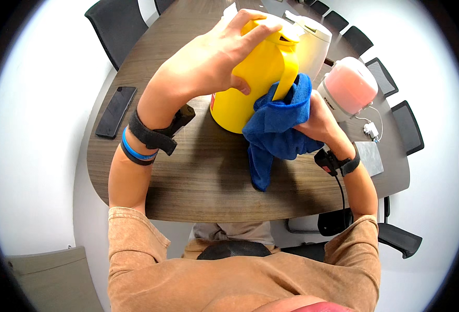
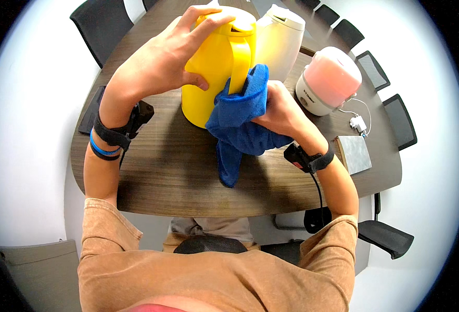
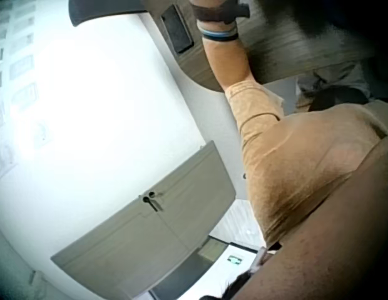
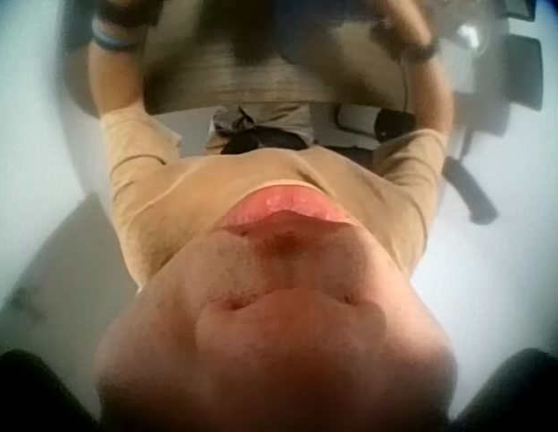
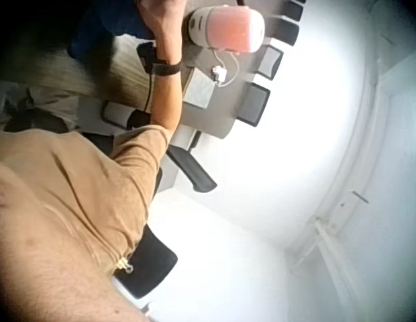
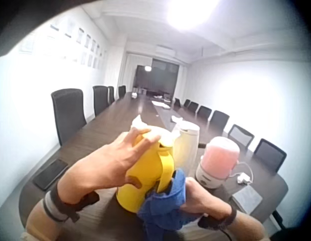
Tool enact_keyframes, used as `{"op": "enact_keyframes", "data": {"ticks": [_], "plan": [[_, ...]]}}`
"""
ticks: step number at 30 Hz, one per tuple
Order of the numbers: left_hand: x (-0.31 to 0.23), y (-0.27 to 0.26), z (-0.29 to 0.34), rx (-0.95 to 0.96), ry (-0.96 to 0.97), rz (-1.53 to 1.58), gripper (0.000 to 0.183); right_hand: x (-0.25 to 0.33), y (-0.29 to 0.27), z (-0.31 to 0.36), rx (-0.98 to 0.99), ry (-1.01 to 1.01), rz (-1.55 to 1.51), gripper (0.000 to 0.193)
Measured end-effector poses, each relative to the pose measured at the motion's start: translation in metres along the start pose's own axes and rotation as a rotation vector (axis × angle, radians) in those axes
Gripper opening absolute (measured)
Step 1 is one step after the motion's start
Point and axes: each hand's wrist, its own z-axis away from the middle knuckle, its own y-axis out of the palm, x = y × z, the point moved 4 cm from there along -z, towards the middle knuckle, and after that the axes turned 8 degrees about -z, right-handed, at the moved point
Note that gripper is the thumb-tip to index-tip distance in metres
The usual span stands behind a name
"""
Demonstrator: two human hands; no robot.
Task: The person wipes the exterior of a yellow pitcher with a blue cloth, then wipes a white pitcher in the same manner. The person opens the white pitcher lid and wipes the lid interior and rim with the cloth.
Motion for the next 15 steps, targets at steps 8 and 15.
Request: {"op": "enact_keyframes", "data": {"ticks": [8,15], "plan": [[0.002,0.002,0.002,0.002,0.0,-0.012,0.11,0.024,0.006,0.017,-0.021,-0.078,-0.032,0.04],[0.0,0.004,0.002,0.02,-0.048,-0.031,0.11,0.026,-0.02,0.009,-0.239,0.049,-0.324,0.051]]}}
